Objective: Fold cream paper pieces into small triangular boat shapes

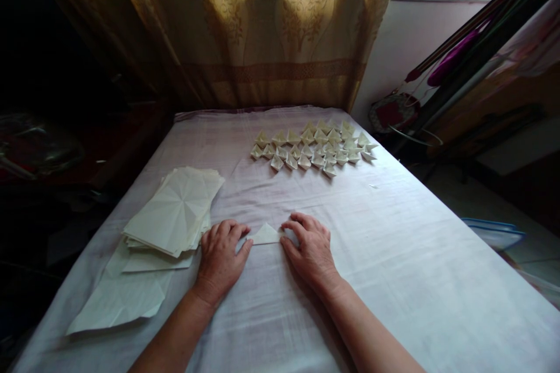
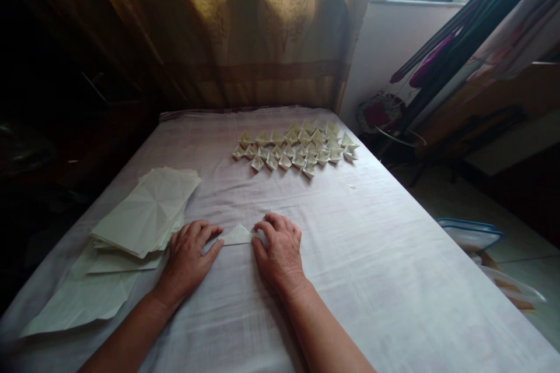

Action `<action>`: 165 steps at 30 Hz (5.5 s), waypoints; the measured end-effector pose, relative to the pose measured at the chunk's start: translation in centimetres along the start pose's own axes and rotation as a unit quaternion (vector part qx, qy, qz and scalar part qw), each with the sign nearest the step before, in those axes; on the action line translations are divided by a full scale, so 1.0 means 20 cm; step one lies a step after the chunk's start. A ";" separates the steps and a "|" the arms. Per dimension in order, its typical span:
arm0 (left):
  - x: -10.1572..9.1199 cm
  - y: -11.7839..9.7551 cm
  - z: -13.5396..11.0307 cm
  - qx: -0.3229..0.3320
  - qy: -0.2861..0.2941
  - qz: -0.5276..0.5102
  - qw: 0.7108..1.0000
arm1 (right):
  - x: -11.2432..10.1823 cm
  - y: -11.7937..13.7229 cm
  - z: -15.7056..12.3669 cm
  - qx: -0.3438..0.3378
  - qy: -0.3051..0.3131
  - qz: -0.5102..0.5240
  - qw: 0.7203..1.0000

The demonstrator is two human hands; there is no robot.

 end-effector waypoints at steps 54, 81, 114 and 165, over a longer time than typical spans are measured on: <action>-0.06 0.04 -0.01 0.094 -0.182 -0.187 0.961 | 0.05 0.26 0.11 -0.140 -0.030 0.184 0.973; -0.05 0.04 0.01 0.057 -0.102 -0.220 0.969 | 0.04 0.24 0.10 -0.222 -0.042 0.147 0.963; 0.01 0.06 0.02 0.043 -0.066 -0.131 0.988 | 0.07 0.11 0.13 -0.113 0.013 0.089 0.990; -0.02 0.08 0.01 0.106 -0.132 -0.143 0.975 | 0.01 0.14 0.14 -0.216 -0.079 0.091 0.969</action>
Point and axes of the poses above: each hand's wrist, its own z-axis towards the middle knuckle, its own x-axis out of the palm, y = z × x, the point moved 2 cm from there along z, towards the middle knuckle, and after that the axes turned 1 degree about -y, right-handed, at the moved point
